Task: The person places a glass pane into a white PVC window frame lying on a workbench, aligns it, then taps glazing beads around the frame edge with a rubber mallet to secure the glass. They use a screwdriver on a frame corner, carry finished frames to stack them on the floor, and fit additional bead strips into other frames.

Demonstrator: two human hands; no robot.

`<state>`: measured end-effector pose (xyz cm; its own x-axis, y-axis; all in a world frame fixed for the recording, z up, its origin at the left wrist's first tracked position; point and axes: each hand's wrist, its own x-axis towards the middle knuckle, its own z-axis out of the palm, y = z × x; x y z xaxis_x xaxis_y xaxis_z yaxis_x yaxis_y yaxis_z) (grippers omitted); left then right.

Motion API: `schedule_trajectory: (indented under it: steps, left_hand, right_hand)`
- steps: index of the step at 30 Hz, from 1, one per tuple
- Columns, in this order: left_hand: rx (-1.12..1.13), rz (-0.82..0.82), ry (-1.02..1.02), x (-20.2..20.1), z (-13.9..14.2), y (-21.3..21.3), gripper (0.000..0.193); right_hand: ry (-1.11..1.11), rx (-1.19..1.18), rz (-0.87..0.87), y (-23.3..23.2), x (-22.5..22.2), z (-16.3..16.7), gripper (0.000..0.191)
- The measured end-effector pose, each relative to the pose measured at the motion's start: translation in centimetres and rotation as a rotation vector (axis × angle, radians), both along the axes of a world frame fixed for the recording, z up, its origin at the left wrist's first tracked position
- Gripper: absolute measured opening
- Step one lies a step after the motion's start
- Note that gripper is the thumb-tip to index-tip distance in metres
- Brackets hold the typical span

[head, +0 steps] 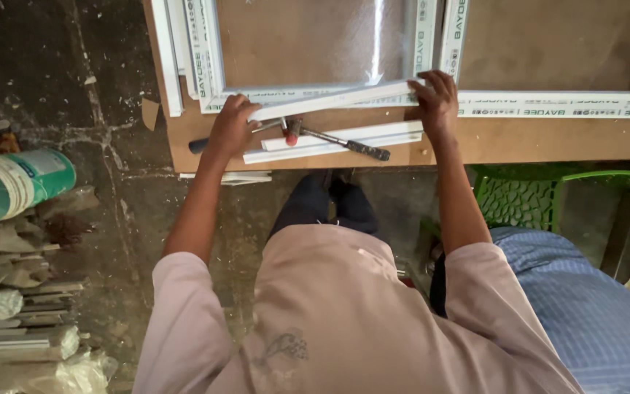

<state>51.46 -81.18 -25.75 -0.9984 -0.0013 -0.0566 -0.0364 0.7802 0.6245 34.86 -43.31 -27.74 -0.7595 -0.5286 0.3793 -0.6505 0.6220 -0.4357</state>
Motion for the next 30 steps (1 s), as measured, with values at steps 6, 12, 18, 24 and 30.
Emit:
schedule_trajectory:
  steps: [6,12,18,24,30]
  left_hand:
    - [-0.003,-0.059,0.067,0.1,0.6,0.1,0.042]
    - [0.097,-0.108,0.149,1.2,1.3,-1.6,0.048]
    - [0.103,-0.145,0.251,5.1,0.7,-4.7,0.065]
    - [0.246,0.093,0.207,15.1,-3.7,-10.0,0.048]
    - [0.210,-0.117,0.012,26.7,-8.8,-9.8,0.032]
  right_hand:
    - [-0.004,-0.034,-0.037,-0.5,2.1,2.2,0.046]
    - [0.034,0.063,-0.125,-3.1,4.7,4.3,0.046]
    - [0.045,-0.350,-0.677,-7.5,15.7,4.7,0.049]
    - [-0.064,-0.525,-0.954,-15.5,32.0,0.8,0.039]
    - [-0.242,-0.706,-0.990,-20.3,34.6,-3.9,0.030]
